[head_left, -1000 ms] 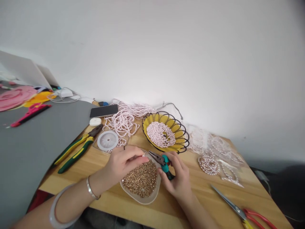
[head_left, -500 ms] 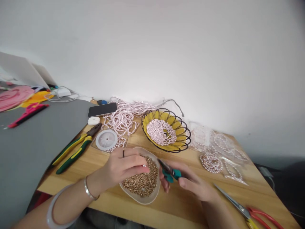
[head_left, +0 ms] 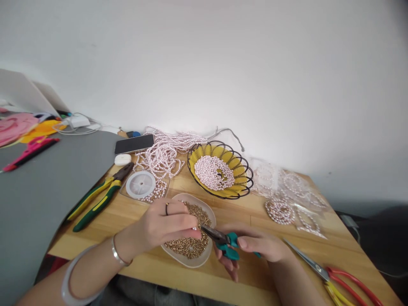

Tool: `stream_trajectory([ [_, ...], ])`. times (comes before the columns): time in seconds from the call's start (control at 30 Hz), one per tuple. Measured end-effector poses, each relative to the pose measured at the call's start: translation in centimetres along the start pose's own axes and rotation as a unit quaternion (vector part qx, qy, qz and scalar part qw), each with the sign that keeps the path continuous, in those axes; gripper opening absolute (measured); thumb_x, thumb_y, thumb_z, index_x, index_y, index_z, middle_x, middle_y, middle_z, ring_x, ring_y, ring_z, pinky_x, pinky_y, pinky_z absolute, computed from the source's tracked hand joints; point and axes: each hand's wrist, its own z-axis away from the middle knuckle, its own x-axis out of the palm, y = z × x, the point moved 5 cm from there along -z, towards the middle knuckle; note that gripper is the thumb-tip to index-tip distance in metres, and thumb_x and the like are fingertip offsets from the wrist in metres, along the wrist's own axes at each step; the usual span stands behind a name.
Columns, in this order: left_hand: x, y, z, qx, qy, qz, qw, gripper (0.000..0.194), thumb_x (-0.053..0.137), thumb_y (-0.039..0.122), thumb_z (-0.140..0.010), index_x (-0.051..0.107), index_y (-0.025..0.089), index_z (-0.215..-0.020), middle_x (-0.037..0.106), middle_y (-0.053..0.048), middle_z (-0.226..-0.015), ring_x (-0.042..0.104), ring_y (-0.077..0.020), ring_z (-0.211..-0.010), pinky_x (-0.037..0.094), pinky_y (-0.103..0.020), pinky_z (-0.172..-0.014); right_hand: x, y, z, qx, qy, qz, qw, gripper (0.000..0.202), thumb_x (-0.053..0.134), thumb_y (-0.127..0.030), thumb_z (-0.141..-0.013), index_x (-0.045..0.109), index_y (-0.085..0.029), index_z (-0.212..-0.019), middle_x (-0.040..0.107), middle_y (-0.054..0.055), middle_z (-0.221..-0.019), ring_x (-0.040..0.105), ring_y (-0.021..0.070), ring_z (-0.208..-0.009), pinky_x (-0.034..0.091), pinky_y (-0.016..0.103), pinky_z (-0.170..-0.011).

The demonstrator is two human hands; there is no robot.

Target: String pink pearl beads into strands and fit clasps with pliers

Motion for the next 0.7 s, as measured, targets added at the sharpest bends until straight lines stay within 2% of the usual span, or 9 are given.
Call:
stream_trajectory([
  [0.3,0.0,0.1,0.0,0.010,-0.008,0.006,1.000,0.027,0.051,0.030,-0.103,0.064,0.016,-0.085,0.066,0.002,-0.062,0.063,-0.0102,-0.053,0.056,-0.024,-0.051,-0.2,1.2,-0.1,0.011,-0.021,-0.022,0.999,0.054,0.058,-0.062,-0.090,0.069,-0.010,-0.098,0.064,0.002,-0.067,0.061,0.0124,-0.049,0.043,0.022,-0.048],
  [0.5,-0.1,0.3,0.0,0.016,-0.003,0.003,1.000,0.020,0.060,0.028,-0.099,0.066,0.016,-0.084,0.066,0.003,-0.063,0.061,-0.0098,-0.051,0.057,-0.024,-0.051,0.1,0.9,-0.3,0.015,-0.026,-0.031,0.999,0.054,0.058,-0.060,-0.089,0.071,-0.009,-0.096,0.063,0.003,-0.063,0.058,0.0132,-0.047,0.045,0.022,-0.044],
  [0.7,0.0,0.4,0.0,0.039,-0.011,0.007,0.999,0.023,0.056,0.027,-0.101,0.065,0.013,-0.086,0.066,0.001,-0.062,0.061,-0.0095,-0.051,0.056,-0.023,-0.050,0.3,0.7,-0.4,0.023,-0.034,-0.032,0.999,0.055,0.058,-0.061,-0.088,0.072,-0.009,-0.092,0.065,0.004,-0.062,0.061,0.0149,-0.047,0.051,0.025,-0.045],
])
